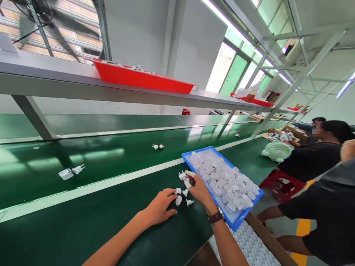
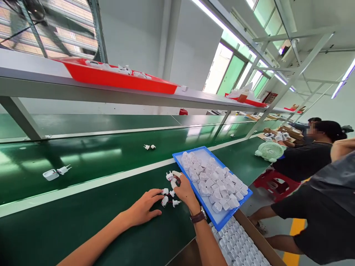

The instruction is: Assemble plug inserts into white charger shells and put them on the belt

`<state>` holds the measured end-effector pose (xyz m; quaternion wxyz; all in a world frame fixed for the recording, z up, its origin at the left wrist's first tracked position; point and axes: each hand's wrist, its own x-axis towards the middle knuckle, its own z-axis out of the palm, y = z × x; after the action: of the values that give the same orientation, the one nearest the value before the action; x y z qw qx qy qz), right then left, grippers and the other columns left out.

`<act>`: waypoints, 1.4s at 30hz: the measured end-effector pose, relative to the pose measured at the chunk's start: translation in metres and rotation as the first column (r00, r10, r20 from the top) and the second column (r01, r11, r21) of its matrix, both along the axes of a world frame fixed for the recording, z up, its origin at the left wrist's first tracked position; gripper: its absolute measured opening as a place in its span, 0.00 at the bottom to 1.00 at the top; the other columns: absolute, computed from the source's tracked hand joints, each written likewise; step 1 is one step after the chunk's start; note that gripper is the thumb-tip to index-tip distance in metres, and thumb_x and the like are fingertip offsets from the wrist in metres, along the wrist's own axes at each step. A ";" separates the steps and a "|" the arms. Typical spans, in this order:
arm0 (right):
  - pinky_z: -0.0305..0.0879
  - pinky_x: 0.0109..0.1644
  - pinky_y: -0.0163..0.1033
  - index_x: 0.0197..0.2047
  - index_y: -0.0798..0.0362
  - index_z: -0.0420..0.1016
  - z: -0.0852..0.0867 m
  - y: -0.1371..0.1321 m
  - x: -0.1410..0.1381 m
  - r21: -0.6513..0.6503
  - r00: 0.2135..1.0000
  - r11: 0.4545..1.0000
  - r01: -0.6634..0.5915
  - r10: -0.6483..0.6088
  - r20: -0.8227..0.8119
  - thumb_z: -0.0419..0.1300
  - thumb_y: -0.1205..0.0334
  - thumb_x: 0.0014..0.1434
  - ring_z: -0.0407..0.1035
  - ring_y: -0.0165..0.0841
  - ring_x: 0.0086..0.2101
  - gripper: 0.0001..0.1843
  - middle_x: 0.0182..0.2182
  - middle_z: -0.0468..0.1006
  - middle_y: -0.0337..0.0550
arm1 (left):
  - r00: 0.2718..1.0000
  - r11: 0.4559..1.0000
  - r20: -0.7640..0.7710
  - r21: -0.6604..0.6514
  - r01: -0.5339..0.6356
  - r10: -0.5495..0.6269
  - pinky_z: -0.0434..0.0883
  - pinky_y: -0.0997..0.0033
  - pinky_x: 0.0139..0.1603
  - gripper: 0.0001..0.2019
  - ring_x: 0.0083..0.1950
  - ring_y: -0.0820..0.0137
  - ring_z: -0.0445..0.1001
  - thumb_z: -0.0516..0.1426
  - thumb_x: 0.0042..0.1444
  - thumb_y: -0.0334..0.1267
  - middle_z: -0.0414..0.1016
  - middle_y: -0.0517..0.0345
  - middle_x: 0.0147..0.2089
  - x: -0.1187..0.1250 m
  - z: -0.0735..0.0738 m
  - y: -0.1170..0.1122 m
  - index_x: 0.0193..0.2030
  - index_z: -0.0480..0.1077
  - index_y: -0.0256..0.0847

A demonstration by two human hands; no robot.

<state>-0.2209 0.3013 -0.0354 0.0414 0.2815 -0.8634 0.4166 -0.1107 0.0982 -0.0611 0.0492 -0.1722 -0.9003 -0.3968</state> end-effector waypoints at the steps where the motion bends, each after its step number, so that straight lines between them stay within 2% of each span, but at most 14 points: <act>1: 0.75 0.52 0.44 0.62 0.51 0.72 0.000 -0.005 0.004 0.012 0.999 0.999 -0.039 0.039 0.004 0.56 0.67 0.60 0.76 0.36 0.45 0.26 0.48 0.79 0.47 | 1.000 1.000 -0.012 -0.004 -0.021 0.021 0.68 0.40 0.67 0.23 0.67 0.45 0.70 0.67 0.52 0.36 0.72 0.43 0.66 0.002 0.001 -0.005 0.56 0.77 0.46; 4: 0.75 0.49 0.38 0.60 0.50 0.74 0.000 -0.021 0.014 0.083 0.982 0.978 -0.189 0.187 0.030 0.57 0.71 0.58 0.76 0.33 0.42 0.27 0.45 0.79 0.43 | 0.993 0.995 -0.053 -0.009 -0.103 0.103 0.70 0.42 0.66 0.17 0.65 0.49 0.73 0.64 0.56 0.36 0.74 0.44 0.64 0.011 0.001 -0.027 0.54 0.77 0.46; 6: 0.74 0.49 0.38 0.60 0.49 0.75 -0.001 -0.030 0.017 0.146 0.966 0.955 -0.257 0.252 0.048 0.56 0.73 0.57 0.77 0.33 0.42 0.28 0.45 0.80 0.43 | 0.988 0.990 -0.063 -0.001 -0.141 0.141 0.72 0.43 0.65 0.15 0.63 0.51 0.74 0.62 0.58 0.37 0.75 0.45 0.62 0.020 0.000 -0.045 0.53 0.77 0.47; 10: 0.71 0.56 0.45 0.58 0.50 0.77 0.001 -0.040 0.011 0.260 0.952 0.916 -0.306 0.296 0.080 0.57 0.72 0.58 0.76 0.42 0.49 0.25 0.47 0.81 0.47 | 0.977 0.976 -0.017 -0.025 -0.215 0.214 0.73 0.44 0.64 0.14 0.63 0.50 0.75 0.61 0.60 0.40 0.75 0.47 0.63 0.043 -0.004 -0.079 0.53 0.77 0.48; 14: 0.66 0.63 0.50 0.63 0.52 0.73 0.007 -0.055 -0.006 0.307 0.947 0.896 -0.320 0.312 0.077 0.58 0.65 0.63 0.71 0.47 0.57 0.25 0.56 0.77 0.52 | 0.966 0.967 0.058 -0.052 -0.251 0.254 0.73 0.46 0.65 0.15 0.64 0.51 0.74 0.60 0.62 0.39 0.72 0.47 0.65 0.059 -0.008 -0.098 0.55 0.76 0.48; 19: 0.61 0.68 0.51 0.65 0.51 0.71 0.009 -0.102 -0.043 0.332 0.941 0.883 -0.331 0.336 0.044 0.59 0.61 0.65 0.66 0.47 0.62 0.25 0.61 0.73 0.52 | 0.953 0.953 0.038 0.025 -0.301 0.300 0.73 0.46 0.65 0.13 0.65 0.52 0.72 0.60 0.61 0.37 0.73 0.48 0.64 0.065 -0.019 -0.098 0.51 0.77 0.48; 23: 0.61 0.68 0.55 0.65 0.53 0.68 0.002 -0.160 -0.088 0.349 0.946 0.884 -0.311 0.325 0.019 0.62 0.62 0.65 0.66 0.46 0.62 0.26 0.62 0.71 0.54 | 0.943 0.940 0.014 0.086 -0.331 0.331 0.73 0.47 0.65 0.09 0.64 0.52 0.73 0.61 0.61 0.36 0.75 0.47 0.61 0.067 -0.023 -0.091 0.48 0.78 0.48; 28: 0.67 0.62 0.60 0.62 0.52 0.69 -0.009 -0.237 -0.136 0.359 0.953 0.893 -0.272 0.303 -0.032 0.63 0.56 0.68 0.68 0.46 0.59 0.22 0.63 0.69 0.51 | 0.940 0.926 -0.008 0.174 -0.334 0.341 0.75 0.54 0.62 0.08 0.59 0.55 0.76 0.63 0.57 0.32 0.78 0.48 0.56 0.061 -0.032 -0.095 0.44 0.78 0.45; 33: 0.72 0.57 0.55 0.59 0.53 0.72 -0.015 -0.290 -0.156 0.364 0.947 0.889 -0.279 0.317 -0.047 0.62 0.55 0.68 0.72 0.42 0.53 0.19 0.57 0.73 0.49 | 0.961 0.934 -0.038 0.247 -0.258 0.275 0.77 0.61 0.57 0.10 0.54 0.59 0.79 0.63 0.54 0.29 0.79 0.46 0.52 0.048 -0.056 -0.104 0.43 0.78 0.41; 36: 0.74 0.53 0.52 0.57 0.54 0.73 -0.014 -0.303 -0.151 0.357 0.925 0.870 -0.341 0.379 -0.041 0.62 0.54 0.69 0.74 0.40 0.49 0.17 0.53 0.76 0.48 | 0.960 0.926 -0.034 0.274 -0.258 0.277 0.76 0.60 0.56 0.10 0.53 0.59 0.79 0.62 0.53 0.28 0.79 0.48 0.51 0.046 -0.060 -0.105 0.43 0.77 0.42; 38: 0.74 0.52 0.51 0.57 0.54 0.72 -0.012 -0.302 -0.138 0.339 0.899 0.852 -0.400 0.437 -0.038 0.62 0.56 0.69 0.75 0.39 0.47 0.17 0.51 0.77 0.47 | 0.941 0.888 0.007 0.326 -0.323 0.340 0.78 0.60 0.52 0.12 0.49 0.61 0.80 0.61 0.54 0.30 0.78 0.49 0.52 0.048 -0.054 -0.104 0.45 0.75 0.43; 39: 0.74 0.52 0.49 0.59 0.55 0.72 -0.010 -0.297 -0.128 0.329 0.883 0.840 -0.432 0.469 -0.036 0.61 0.59 0.69 0.75 0.38 0.46 0.17 0.50 0.78 0.47 | 0.914 0.842 0.041 0.373 -0.389 0.404 0.79 0.60 0.49 0.11 0.46 0.62 0.80 0.60 0.56 0.32 0.78 0.49 0.51 0.050 -0.050 -0.105 0.46 0.74 0.43; 40: 0.73 0.53 0.47 0.60 0.55 0.71 -0.009 -0.290 -0.115 0.320 0.865 0.825 -0.466 0.501 -0.033 0.61 0.63 0.68 0.75 0.37 0.46 0.19 0.50 0.78 0.47 | 0.868 0.771 0.077 0.427 -0.472 0.490 0.80 0.60 0.46 0.10 0.44 0.63 0.80 0.59 0.59 0.36 0.77 0.48 0.50 0.052 -0.046 -0.106 0.48 0.72 0.43; 42: 0.72 0.52 0.40 0.63 0.54 0.70 -0.005 -0.271 -0.087 0.314 0.823 0.785 -0.533 0.568 -0.023 0.59 0.72 0.62 0.75 0.33 0.45 0.25 0.50 0.80 0.45 | 0.711 0.564 0.127 0.521 -0.641 0.691 0.81 0.58 0.44 0.13 0.45 0.61 0.79 0.56 0.64 0.45 0.73 0.47 0.50 0.054 -0.039 -0.110 0.51 0.68 0.42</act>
<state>-0.3076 0.0304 -0.0405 -0.0743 0.5478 -0.7917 0.2602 -0.0566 -0.0113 -0.1004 0.2818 0.1827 -0.7484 -0.5720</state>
